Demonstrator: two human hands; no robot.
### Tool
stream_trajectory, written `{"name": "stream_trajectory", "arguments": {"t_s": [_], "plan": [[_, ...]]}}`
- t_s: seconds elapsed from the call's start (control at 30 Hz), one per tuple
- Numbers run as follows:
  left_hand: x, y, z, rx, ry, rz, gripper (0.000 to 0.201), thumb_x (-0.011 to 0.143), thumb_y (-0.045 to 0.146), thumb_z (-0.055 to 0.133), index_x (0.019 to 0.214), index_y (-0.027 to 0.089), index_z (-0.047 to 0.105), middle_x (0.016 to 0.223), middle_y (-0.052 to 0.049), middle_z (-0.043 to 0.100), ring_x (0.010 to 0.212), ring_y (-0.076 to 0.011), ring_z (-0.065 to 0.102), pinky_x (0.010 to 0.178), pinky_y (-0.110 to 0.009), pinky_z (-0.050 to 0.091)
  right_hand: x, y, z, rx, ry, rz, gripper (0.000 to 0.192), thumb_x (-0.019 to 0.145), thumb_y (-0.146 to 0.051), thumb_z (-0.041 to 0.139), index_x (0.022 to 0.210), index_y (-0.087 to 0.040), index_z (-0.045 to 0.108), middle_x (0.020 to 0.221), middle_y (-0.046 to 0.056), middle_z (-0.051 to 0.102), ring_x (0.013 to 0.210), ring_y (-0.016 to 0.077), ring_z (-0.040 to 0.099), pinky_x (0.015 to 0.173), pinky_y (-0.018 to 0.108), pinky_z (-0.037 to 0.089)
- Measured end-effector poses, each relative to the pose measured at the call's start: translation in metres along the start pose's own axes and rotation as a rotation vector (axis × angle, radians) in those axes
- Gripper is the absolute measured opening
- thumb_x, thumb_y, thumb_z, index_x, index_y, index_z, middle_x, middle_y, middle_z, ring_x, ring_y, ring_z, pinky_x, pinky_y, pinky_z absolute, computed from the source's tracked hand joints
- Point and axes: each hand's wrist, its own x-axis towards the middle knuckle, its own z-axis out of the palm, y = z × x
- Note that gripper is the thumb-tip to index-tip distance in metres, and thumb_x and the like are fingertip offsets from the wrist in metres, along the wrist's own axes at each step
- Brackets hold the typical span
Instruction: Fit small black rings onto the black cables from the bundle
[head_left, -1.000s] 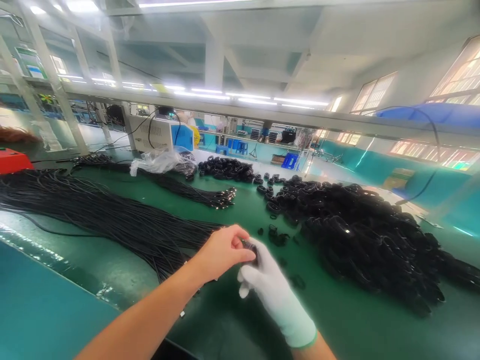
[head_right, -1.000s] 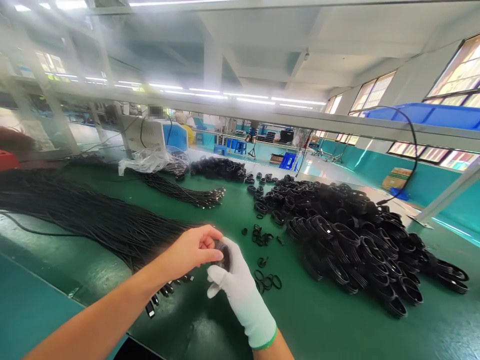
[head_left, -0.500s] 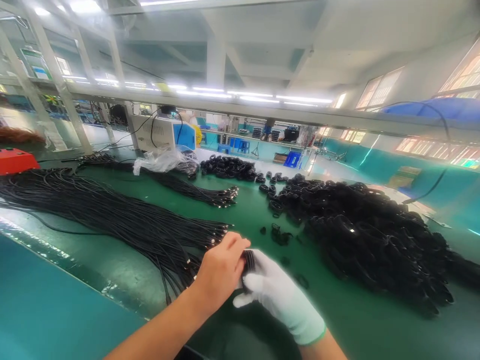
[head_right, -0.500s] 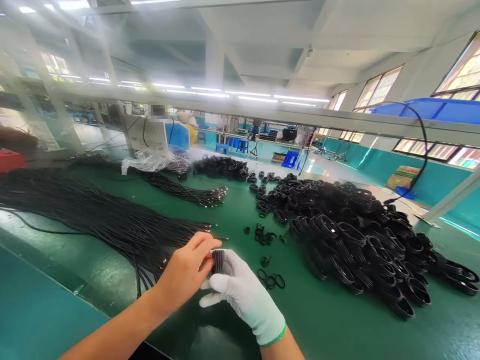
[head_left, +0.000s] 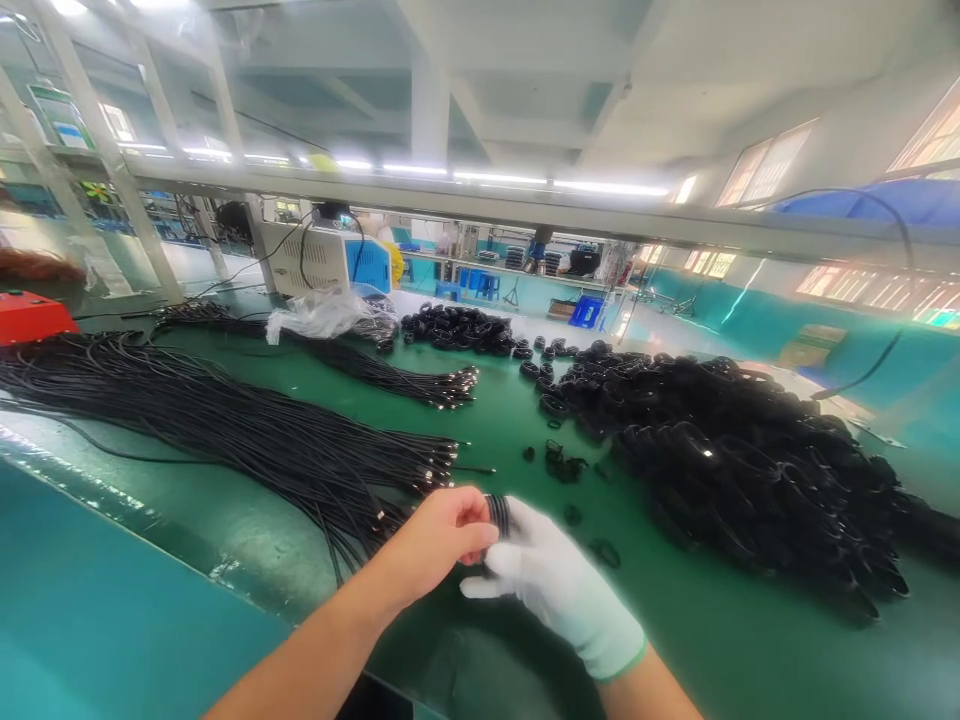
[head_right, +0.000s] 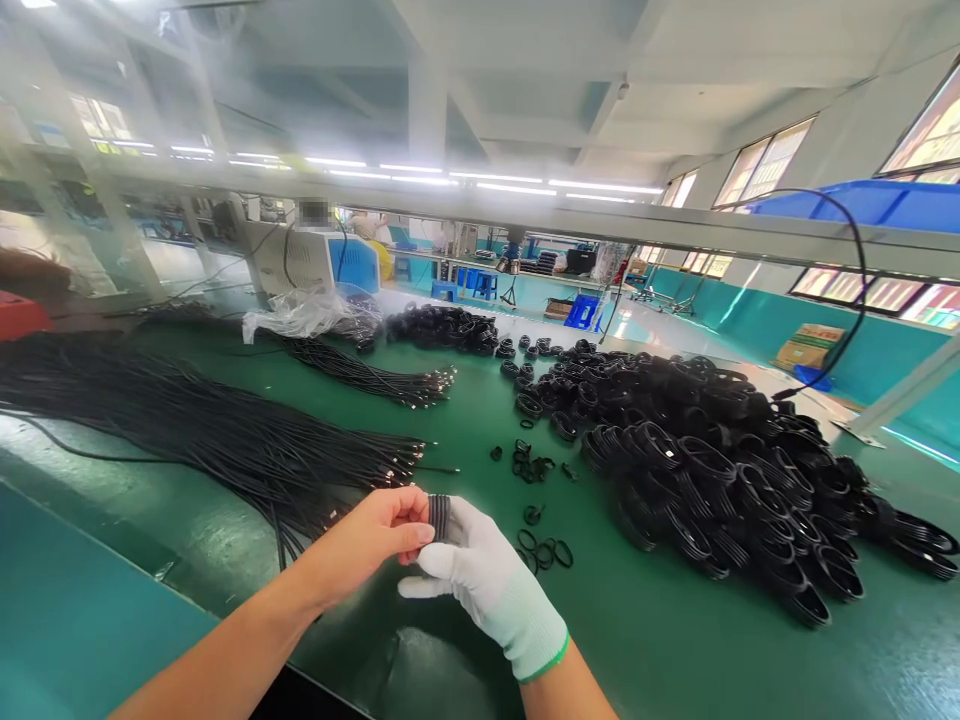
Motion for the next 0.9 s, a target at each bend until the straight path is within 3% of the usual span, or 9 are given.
{"name": "stream_trajectory", "arguments": {"t_s": [0.1, 0.17, 0.3, 0.5, 0.6, 0.7, 0.77, 0.83, 0.9], "plan": [[-0.001, 0.002, -0.001, 0.291, 0.185, 0.057, 0.008, 0.079, 0.020, 0.048, 0.077, 0.017, 0.055, 0.071, 0.001, 0.056, 0.064, -0.0133, 0.053, 0.062, -0.026, 0.043, 0.001, 0.000, 0.000, 0.004, 0.025, 0.010, 0.043, 0.071, -0.020, 0.071, 0.110, -0.014, 0.054, 0.110, 0.011, 0.055, 0.098, 0.0244, 0.059, 0.081, 0.047, 0.052], [-0.002, 0.002, 0.000, 0.504, 0.334, 0.185, 0.022, 0.075, 0.011, 0.046, 0.091, 0.020, 0.058, 0.086, 0.000, 0.058, 0.072, -0.0139, 0.055, 0.068, -0.026, 0.044, 0.001, -0.001, 0.001, 0.009, 0.017, 0.033, 0.045, 0.070, -0.018, 0.072, 0.111, -0.015, 0.053, 0.114, 0.011, 0.053, 0.100, 0.0250, 0.058, 0.080, 0.045, 0.053], [0.000, -0.006, 0.005, 0.721, 0.374, 0.345, 0.037, 0.069, -0.001, 0.042, 0.089, 0.022, 0.062, 0.092, 0.000, 0.059, 0.079, -0.0132, 0.057, 0.074, -0.024, 0.044, 0.002, -0.002, 0.004, -0.027, -0.006, 0.054, 0.050, 0.067, -0.012, 0.071, 0.113, -0.015, 0.053, 0.114, 0.010, 0.055, 0.099, 0.0253, 0.059, 0.076, 0.040, 0.054], [0.014, -0.017, 0.008, 0.612, 0.489, 0.341, 0.033, 0.069, -0.002, 0.043, 0.077, 0.020, 0.066, 0.075, 0.002, 0.060, 0.071, -0.0113, 0.057, 0.067, -0.022, 0.044, 0.003, 0.005, 0.003, 0.047, -0.047, 0.028, 0.051, 0.072, -0.018, 0.070, 0.120, -0.016, 0.052, 0.113, 0.010, 0.054, 0.097, 0.0241, 0.060, 0.075, 0.038, 0.055], [0.015, -0.003, 0.001, 0.575, 0.418, 0.244, 0.025, 0.068, 0.005, 0.051, 0.078, 0.021, 0.067, 0.072, 0.002, 0.061, 0.067, -0.0126, 0.056, 0.062, -0.023, 0.044, 0.001, 0.005, -0.002, 0.169, -0.130, 0.058, 0.043, 0.075, -0.026, 0.069, 0.114, -0.014, 0.055, 0.105, 0.010, 0.057, 0.091, 0.0218, 0.062, 0.070, 0.034, 0.055], [0.010, 0.015, -0.013, 0.464, 0.306, 0.191, 0.016, 0.074, 0.023, 0.057, 0.087, 0.021, 0.067, 0.080, 0.001, 0.065, 0.068, -0.0143, 0.057, 0.062, -0.024, 0.045, 0.000, 0.003, -0.009, 0.339, -0.207, 0.081, 0.041, 0.080, -0.037, 0.060, 0.115, -0.015, 0.055, 0.108, 0.009, 0.057, 0.084, 0.0182, 0.063, 0.066, 0.030, 0.054], [0.006, 0.022, -0.024, 0.396, 0.302, 0.184, 0.022, 0.080, 0.032, 0.052, 0.091, 0.021, 0.067, 0.088, -0.001, 0.067, 0.072, -0.0152, 0.059, 0.066, -0.025, 0.047, 0.001, 0.003, -0.012, 0.396, -0.224, 0.089, 0.045, 0.082, -0.039, 0.054, 0.120, -0.015, 0.051, 0.112, 0.010, 0.055, 0.080, 0.0173, 0.062, 0.062, 0.030, 0.055], [0.003, 0.019, -0.033, 0.384, 0.317, 0.181, 0.025, 0.083, 0.034, 0.047, 0.094, 0.021, 0.067, 0.095, -0.001, 0.067, 0.080, -0.0165, 0.061, 0.073, -0.026, 0.048, 0.001, 0.002, -0.012, 0.393, -0.207, 0.087, 0.048, 0.080, -0.041, 0.052, 0.121, -0.014, 0.050, 0.108, 0.010, 0.057, 0.078, 0.0178, 0.061, 0.058, 0.030, 0.054], [0.000, 0.009, -0.041, 0.421, 0.356, 0.171, 0.026, 0.082, 0.036, 0.049, 0.095, 0.023, 0.067, 0.100, -0.001, 0.067, 0.090, -0.0184, 0.061, 0.080, -0.028, 0.048, -0.002, -0.003, -0.009, 0.312, -0.103, 0.053, 0.045, 0.078, -0.040, 0.054, 0.113, -0.012, 0.054, 0.100, 0.011, 0.058, 0.075, 0.0175, 0.060, 0.056, 0.030, 0.053]]}}
